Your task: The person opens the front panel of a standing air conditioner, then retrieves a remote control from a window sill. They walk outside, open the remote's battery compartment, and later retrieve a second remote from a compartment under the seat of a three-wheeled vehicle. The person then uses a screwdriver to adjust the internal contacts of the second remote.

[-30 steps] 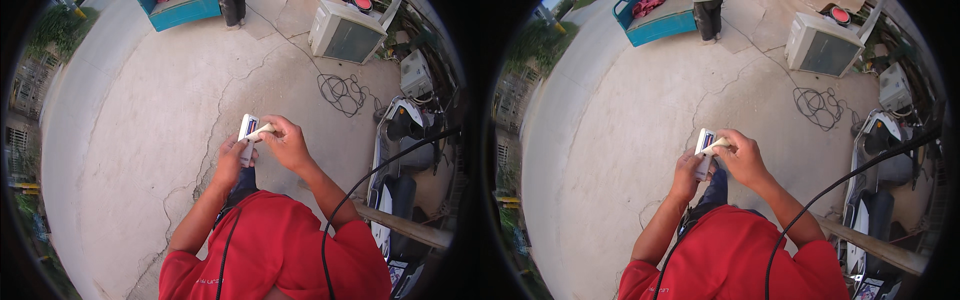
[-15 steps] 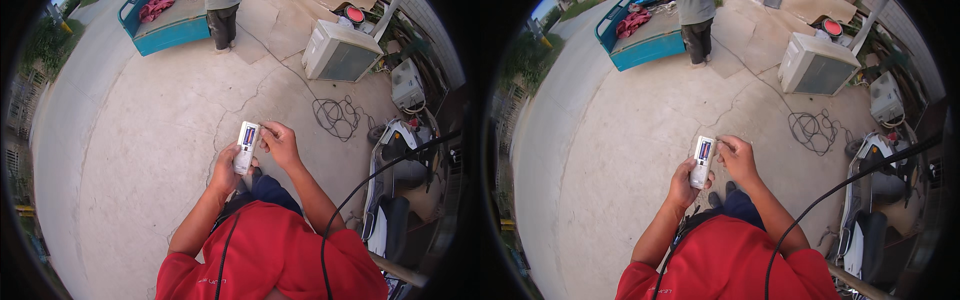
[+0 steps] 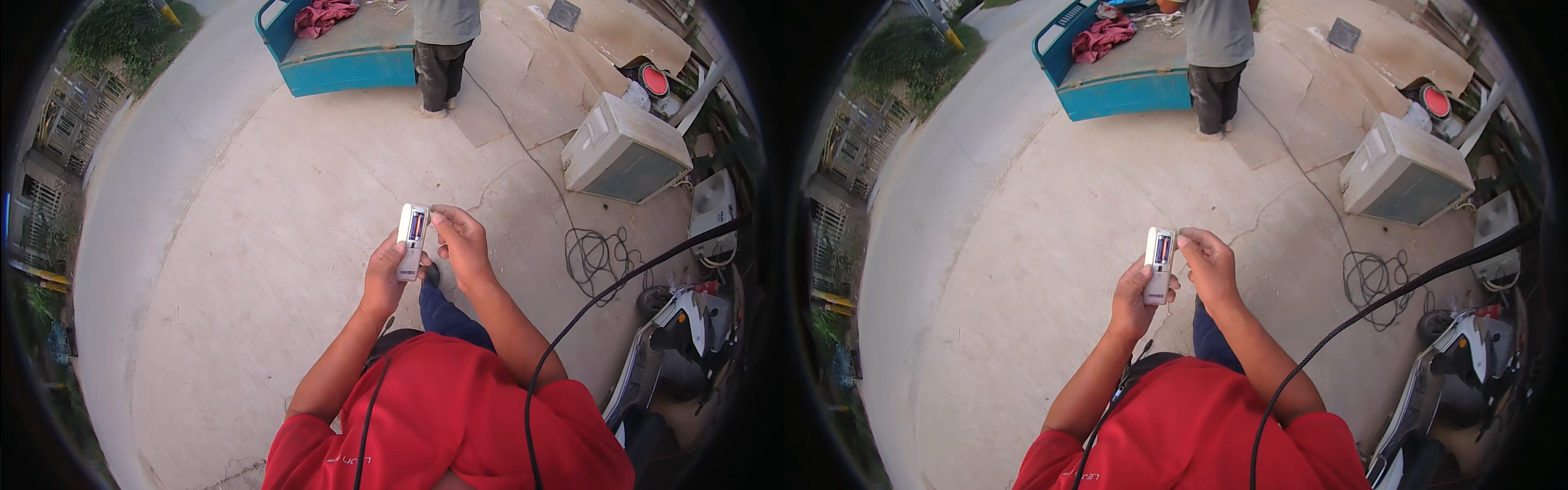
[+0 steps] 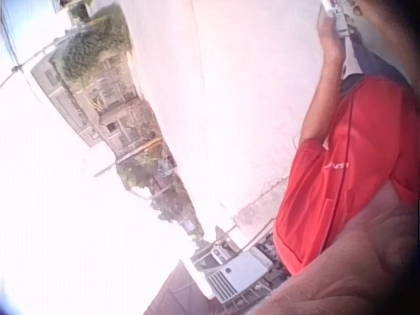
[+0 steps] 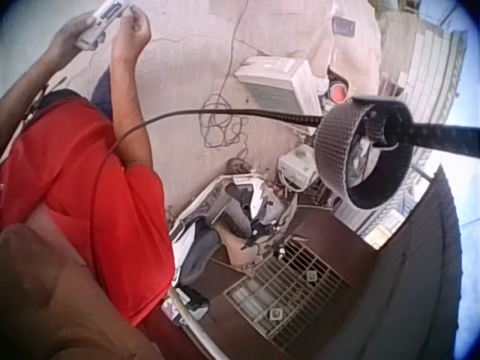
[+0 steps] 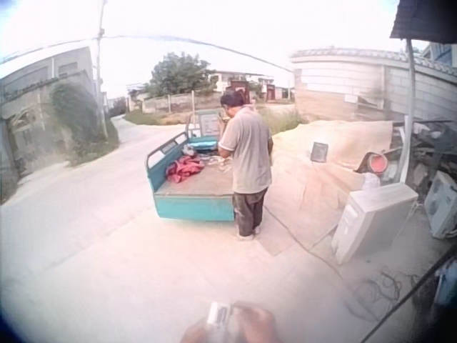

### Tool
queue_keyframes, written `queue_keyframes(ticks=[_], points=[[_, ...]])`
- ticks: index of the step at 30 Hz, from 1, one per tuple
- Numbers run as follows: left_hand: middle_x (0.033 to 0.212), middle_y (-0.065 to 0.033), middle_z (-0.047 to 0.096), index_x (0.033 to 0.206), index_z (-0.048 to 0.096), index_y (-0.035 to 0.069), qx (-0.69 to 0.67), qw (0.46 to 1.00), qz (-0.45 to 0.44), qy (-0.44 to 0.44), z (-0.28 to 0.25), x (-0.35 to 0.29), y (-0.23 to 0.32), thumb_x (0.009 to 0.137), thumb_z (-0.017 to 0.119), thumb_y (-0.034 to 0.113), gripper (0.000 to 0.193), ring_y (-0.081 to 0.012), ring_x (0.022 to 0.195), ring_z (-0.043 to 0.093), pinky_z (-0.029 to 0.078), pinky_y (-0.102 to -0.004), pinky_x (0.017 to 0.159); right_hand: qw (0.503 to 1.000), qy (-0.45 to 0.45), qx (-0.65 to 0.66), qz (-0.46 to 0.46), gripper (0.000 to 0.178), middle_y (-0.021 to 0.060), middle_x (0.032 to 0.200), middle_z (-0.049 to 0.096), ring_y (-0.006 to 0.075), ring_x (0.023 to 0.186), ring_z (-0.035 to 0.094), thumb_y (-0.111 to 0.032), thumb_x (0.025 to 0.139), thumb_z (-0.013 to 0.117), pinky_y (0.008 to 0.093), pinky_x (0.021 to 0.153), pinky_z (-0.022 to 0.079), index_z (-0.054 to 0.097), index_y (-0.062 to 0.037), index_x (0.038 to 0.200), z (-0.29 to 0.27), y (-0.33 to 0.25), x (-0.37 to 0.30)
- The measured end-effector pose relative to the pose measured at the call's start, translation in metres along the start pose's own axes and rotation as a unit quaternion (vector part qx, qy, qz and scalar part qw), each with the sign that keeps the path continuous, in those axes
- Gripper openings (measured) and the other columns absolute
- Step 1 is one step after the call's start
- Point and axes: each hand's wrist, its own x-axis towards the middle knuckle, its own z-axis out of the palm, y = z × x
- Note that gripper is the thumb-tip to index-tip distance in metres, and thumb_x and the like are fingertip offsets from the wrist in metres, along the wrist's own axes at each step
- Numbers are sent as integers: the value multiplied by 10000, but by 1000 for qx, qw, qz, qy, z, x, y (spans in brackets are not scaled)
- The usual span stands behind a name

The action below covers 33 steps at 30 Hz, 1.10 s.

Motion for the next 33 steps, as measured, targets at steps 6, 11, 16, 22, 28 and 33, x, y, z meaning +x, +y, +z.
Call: queue_keyframes(ticks=[6, 11, 16, 22, 28, 33], points=[[1228, -100, 636, 1528, 434, 9, 84, 994, 52, 53, -5, 30, 3, 1065, 516, 316, 561, -176, 961, 654, 547, -317, 777, 986, -105, 98, 84, 332, 14, 1014, 644, 106, 860, 543, -254, 1004, 610, 266, 634, 444, 659, -39, 1252, 20, -18, 31], [1216, -106, 626, 1503, 450, -3, 105, 987, 87, 82, 1, 41, -3, 1070, 503, 328, 548, -173, 941, 654, 539, -308, 780, 971, -152, 133, 126, 315, 3, 994, 610, 130, 886, 566, -275, 1018, 562, 313, 658, 444, 619, -72, 1252, 19, -25, 43], [1288, -121, 611, 1504, 451, -10, 202, 967, 110, 109, 28, 6, -41, 1080, 488, 329, 544, -149, 901, 633, 525, -283, 748, 958, -119, 153, 212, 274, 45, 962, 592, 187, 840, 554, -311, 974, 528, 366, 673, 449, 607, -87, 1111, -14, -11, 3], [1577, -203, 419, 1470, 507, -7, 342, 917, 185, 85, 42, -3, -47, 1088, 432, 177, 431, -255, 1176, 599, 539, -328, 872, 937, -138, 252, 200, 286, 70, 1026, 599, 248, 937, 545, -254, 884, 443, 435, 852, 455, 596, -106, 1075, -34, -6, -3], [1574, -272, 392, 1479, 496, -9, 460, 852, 247, 46, 55, -22, -56, 1055, 449, 73, 434, -411, 1400, 478, 423, -435, 1130, 920, -107, 307, 217, 533, 119, 1192, 606, 283, 1129, 545, -186, 828, 398, 476, 1057, 427, 606, -43, 1297, -52, 4, -27], [1570, -285, 386, 1494, 465, -23, 515, 814, 267, 40, 61, -32, -55, 1039, 452, 23, 458, -431, 1409, 461, 430, -452, 1127, 900, -143, 373, 173, 499, 134, 1204, 604, 284, 1138, 536, -169, 843, 394, 462, 1066, 428, 613, -10, 1262, -58, 7, -41]])
